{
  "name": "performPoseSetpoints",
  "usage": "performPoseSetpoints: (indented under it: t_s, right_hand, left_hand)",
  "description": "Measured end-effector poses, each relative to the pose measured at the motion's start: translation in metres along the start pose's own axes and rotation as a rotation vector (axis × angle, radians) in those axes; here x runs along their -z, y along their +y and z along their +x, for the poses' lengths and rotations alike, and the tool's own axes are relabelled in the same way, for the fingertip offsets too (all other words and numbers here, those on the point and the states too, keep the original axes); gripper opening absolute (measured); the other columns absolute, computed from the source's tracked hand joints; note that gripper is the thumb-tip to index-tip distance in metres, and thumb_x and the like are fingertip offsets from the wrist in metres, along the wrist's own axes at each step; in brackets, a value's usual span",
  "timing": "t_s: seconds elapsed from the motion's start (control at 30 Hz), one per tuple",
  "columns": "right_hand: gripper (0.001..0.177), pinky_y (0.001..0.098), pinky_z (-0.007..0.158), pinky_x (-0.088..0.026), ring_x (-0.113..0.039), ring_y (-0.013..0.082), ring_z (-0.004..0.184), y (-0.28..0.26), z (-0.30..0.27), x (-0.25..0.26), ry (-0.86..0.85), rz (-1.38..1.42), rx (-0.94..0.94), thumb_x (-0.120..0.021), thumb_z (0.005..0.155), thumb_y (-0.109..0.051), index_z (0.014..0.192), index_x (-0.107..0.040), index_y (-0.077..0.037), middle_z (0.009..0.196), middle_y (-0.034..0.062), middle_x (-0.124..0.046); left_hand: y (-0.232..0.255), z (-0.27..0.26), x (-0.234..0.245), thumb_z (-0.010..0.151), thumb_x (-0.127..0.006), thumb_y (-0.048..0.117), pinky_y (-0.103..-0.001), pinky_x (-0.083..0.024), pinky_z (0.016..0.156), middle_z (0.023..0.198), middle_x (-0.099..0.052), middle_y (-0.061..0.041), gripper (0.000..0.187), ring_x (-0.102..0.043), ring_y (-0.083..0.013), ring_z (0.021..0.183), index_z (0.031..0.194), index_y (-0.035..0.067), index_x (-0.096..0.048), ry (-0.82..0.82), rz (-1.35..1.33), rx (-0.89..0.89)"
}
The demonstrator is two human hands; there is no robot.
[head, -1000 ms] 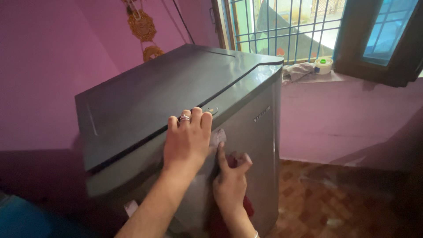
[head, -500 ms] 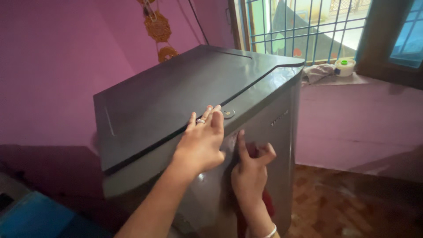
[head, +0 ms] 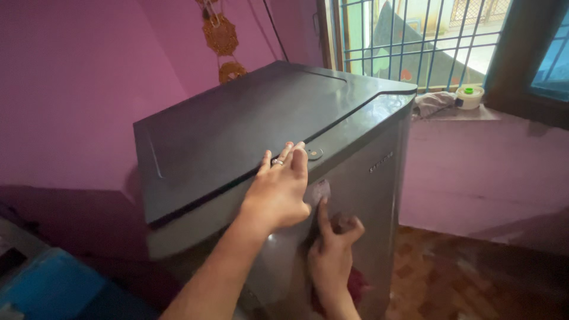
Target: The person wipes the exterior of a silver Samsung refrigerator with a red cloth. They clean the front door, the top surface, and the side panel in a room with pink walls and a window.
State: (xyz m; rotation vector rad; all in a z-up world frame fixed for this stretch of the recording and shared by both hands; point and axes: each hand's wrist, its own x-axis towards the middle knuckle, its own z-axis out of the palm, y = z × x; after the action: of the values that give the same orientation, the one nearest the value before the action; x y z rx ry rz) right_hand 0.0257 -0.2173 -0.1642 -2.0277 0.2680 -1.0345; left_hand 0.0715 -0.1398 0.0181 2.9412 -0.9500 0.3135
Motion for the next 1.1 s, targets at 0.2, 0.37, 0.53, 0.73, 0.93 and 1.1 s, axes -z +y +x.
performPoseSetpoints:
  t_s: [0.2, 0.37, 0.53, 0.73, 0.93, 1.1]
  right_hand:
    - [0.078, 0.0433, 0.098, -0.05, -0.055, 0.0392, 0.115, 0.002, 0.004, -0.013, 0.036, 0.043, -0.061, -0.053, 0.077, 0.007, 0.147, -0.056, -0.027, 0.13, 0.0226, -0.041]
    - [0.078, 0.0436, 0.097, -0.049, -0.056, 0.0379, 0.111, -0.003, -0.011, -0.016, -0.027, 0.023, -0.133, -0.054, 0.078, 0.007, 0.147, -0.057, -0.028, 0.128, 0.0233, -0.04]
    - [0.081, 0.0455, 0.098, -0.051, -0.057, 0.0397, 0.115, -0.003, 0.02, -0.011, 0.082, 0.003, -0.025, -0.057, 0.075, 0.004, 0.151, -0.052, -0.026, 0.128, 0.0211, -0.042]
    - [0.079, 0.044, 0.085, -0.055, -0.058, 0.0397, 0.11, -0.019, 0.009, 0.0, 0.027, -0.071, -0.023, -0.059, 0.074, 0.003, 0.145, -0.057, -0.031, 0.13, 0.0239, -0.04]
    - [0.074, 0.044, 0.083, -0.055, -0.06, 0.036, 0.106, -0.025, 0.02, -0.005, 0.073, -0.018, -0.057, -0.061, 0.078, -0.001, 0.146, -0.055, -0.028, 0.126, 0.0199, -0.044]
    - [0.078, 0.0435, 0.082, -0.055, -0.059, 0.0376, 0.106, -0.021, 0.013, -0.001, -0.012, -0.054, -0.067, -0.06, 0.073, 0.003, 0.144, -0.057, -0.029, 0.124, 0.0219, -0.044]
  left_hand:
    - [-0.005, 0.0, -0.001, 0.071, -0.075, 0.014, -0.053, -0.017, 0.121, 0.157, -0.033, -0.022, 0.079, -0.025, -0.032, 0.15, 0.133, -0.003, -0.03, 0.022, -0.029, -0.008]
    - [-0.003, 0.0, -0.002, 0.071, -0.075, 0.014, -0.054, -0.018, 0.121, 0.157, -0.035, -0.021, 0.072, -0.027, -0.0328, 0.151, 0.129, -0.001, -0.034, 0.028, 0.01, -0.004]
    - [-0.003, 0.0, -0.004, 0.071, -0.074, 0.015, -0.054, -0.018, 0.121, 0.157, -0.037, -0.021, 0.072, -0.028, -0.0329, 0.15, 0.128, -0.001, -0.034, 0.036, 0.02, -0.005]
    - [-0.002, 0.001, -0.001, 0.075, -0.07, 0.026, -0.055, -0.017, 0.121, 0.156, -0.036, -0.023, 0.075, -0.028, -0.0339, 0.149, 0.133, -0.003, -0.033, 0.061, -0.024, 0.015]
    - [-0.004, 0.002, -0.004, 0.078, -0.066, 0.028, -0.055, -0.016, 0.121, 0.157, -0.035, -0.023, 0.07, -0.026, -0.0337, 0.151, 0.133, -0.003, -0.035, 0.059, -0.06, 0.028]
    - [-0.004, 0.003, -0.007, 0.077, -0.066, 0.024, -0.055, -0.016, 0.121, 0.157, -0.036, -0.023, 0.069, -0.027, -0.0339, 0.15, 0.133, -0.003, -0.035, 0.089, -0.049, 0.004]
